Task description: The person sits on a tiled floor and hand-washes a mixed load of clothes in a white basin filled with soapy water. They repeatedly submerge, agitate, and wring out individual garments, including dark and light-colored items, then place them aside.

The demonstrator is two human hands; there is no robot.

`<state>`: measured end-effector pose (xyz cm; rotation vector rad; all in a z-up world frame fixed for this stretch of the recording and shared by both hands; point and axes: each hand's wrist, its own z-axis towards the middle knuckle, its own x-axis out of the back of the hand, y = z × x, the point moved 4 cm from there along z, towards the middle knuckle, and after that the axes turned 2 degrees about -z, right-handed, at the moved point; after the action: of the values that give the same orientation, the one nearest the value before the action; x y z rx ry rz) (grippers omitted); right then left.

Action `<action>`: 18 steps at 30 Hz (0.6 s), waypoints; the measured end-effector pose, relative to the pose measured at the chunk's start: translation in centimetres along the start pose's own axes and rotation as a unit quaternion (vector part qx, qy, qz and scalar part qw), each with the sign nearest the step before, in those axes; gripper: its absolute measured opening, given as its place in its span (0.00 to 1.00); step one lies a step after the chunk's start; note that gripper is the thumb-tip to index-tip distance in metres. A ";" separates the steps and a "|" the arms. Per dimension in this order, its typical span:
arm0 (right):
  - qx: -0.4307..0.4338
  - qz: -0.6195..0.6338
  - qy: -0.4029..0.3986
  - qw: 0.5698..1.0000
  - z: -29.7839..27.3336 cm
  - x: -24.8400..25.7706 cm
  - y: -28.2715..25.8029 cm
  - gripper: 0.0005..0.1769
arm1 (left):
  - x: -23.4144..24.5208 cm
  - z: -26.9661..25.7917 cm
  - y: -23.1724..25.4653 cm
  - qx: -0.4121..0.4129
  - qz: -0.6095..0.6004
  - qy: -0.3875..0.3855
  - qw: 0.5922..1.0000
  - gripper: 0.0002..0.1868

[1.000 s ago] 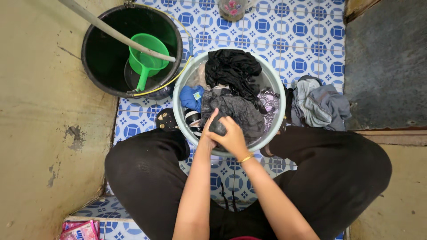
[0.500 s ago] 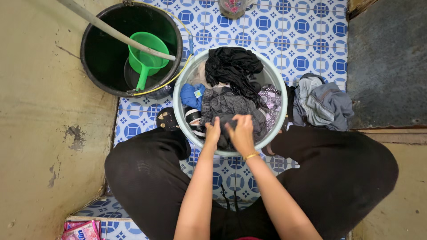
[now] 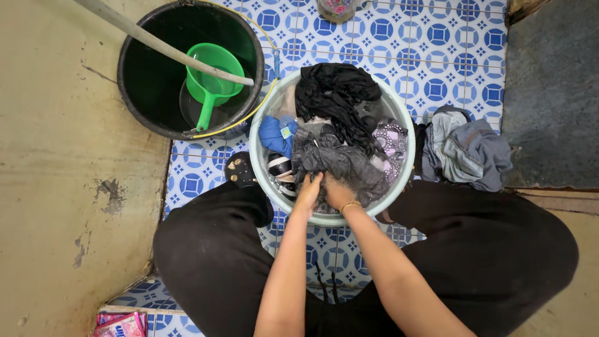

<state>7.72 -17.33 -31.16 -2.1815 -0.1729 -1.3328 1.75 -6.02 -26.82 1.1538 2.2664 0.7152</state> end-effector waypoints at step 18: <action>-0.049 0.170 0.276 0.945 -6.5 18.4 -9.8 0.23 | -1.1 -2.6 4.0 0.067 -0.163 -0.031 0.984 0.38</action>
<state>7.95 -15.97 -9.35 -1.7210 0.4721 -1.7002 2.95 -5.50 -22.16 0.8194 2.3994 0.3979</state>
